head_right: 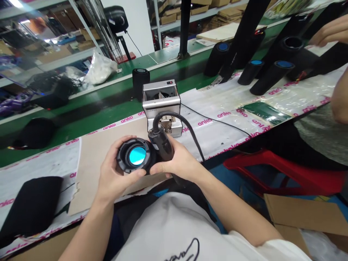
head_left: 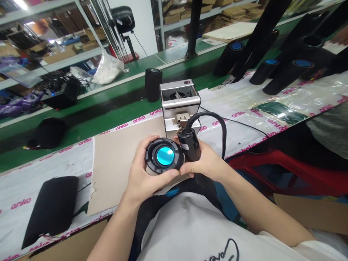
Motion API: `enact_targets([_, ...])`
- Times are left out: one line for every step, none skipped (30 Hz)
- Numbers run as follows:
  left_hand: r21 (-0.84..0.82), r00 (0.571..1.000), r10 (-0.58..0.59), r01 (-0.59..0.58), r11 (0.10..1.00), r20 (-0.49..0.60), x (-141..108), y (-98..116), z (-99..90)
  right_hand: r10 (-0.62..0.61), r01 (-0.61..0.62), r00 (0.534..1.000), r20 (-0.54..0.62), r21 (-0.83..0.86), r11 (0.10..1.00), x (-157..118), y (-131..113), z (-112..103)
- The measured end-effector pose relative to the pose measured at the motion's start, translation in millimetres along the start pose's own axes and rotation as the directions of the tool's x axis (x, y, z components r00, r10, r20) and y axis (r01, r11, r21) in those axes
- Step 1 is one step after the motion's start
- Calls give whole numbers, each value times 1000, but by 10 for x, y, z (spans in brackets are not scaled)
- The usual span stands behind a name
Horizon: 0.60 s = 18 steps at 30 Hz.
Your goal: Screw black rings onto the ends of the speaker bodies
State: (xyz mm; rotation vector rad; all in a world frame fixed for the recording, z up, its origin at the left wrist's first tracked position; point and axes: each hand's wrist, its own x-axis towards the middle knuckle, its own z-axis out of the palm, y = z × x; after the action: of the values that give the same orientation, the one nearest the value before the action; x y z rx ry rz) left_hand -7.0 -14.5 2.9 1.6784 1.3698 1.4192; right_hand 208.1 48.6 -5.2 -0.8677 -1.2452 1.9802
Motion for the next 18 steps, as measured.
enact_targets([-2,1000,6,-6,1000,2,4,1,-2,0,0,1000,0,2,1000,1,-4,1])
enact_targets([-1,1000,10,-10,1000,-3,6,5,1,3,-3,1000,0,1,1000,1,-8,2])
enact_targets([0,1000,12,-12,1000,-13,6,11,8,6,-6,1000,-3,-3,1000,1,-12,2])
enact_targets([0,1000,13,-13,1000,-25,4,20,20,9,-9,1000,-7,-14,1000,1,-16,1])
enact_targets([-3,999,14,-14,1000,-37,1,30,37,7,-7,1000,-13,-30,1000,1,-20,1])
enact_targets([-10,999,14,-14,1000,-48,-4,42,56,0,-1,1000,-21,-50,999,3,-24,0])
enact_targets([-19,998,13,-14,1000,-54,-9,55,78,-13,11,999,-31,-75,997,6,-27,-1])
enact_targets([-27,998,12,-14,1000,-58,-14,67,100,-29,25,999,-46,-102,994,10,-28,-2])
enact_targets([-29,998,10,-12,999,-62,-18,80,122,-53,45,997,-59,-127,991,17,-26,-4])
enact_targets([-23,998,4,-5,1000,-66,-21,92,141,-81,71,994,-69,-147,987,24,-22,-7])
enact_targets([-7,998,-6,6,1000,-69,-21,104,157,-111,98,991,-73,-157,983,32,-14,-11])
enact_targets([13,997,-18,19,1000,-72,-19,115,170,-134,122,988,-73,-158,980,39,-5,-16])
enact_targets([34,997,-31,33,999,-73,-14,124,179,-149,137,986,-70,-149,979,45,5,-20])
enact_targets([48,997,-41,44,998,-72,-7,130,184,-150,140,987,-65,-136,981,48,13,-23])
enact_targets([53,997,-48,51,997,-67,1,133,185,-136,127,989,-64,-126,984,49,19,-24])
enact_targets([49,997,-54,57,997,-56,10,133,181,-112,103,991,-72,-124,987,47,20,-23])
enact_targets([39,997,-59,61,997,-41,19,129,173,-87,76,993,-83,-128,989,45,18,-20])
enact_targets([29,997,-66,67,997,-25,26,121,160,-66,53,994,-92,-135,990,42,11,-15])
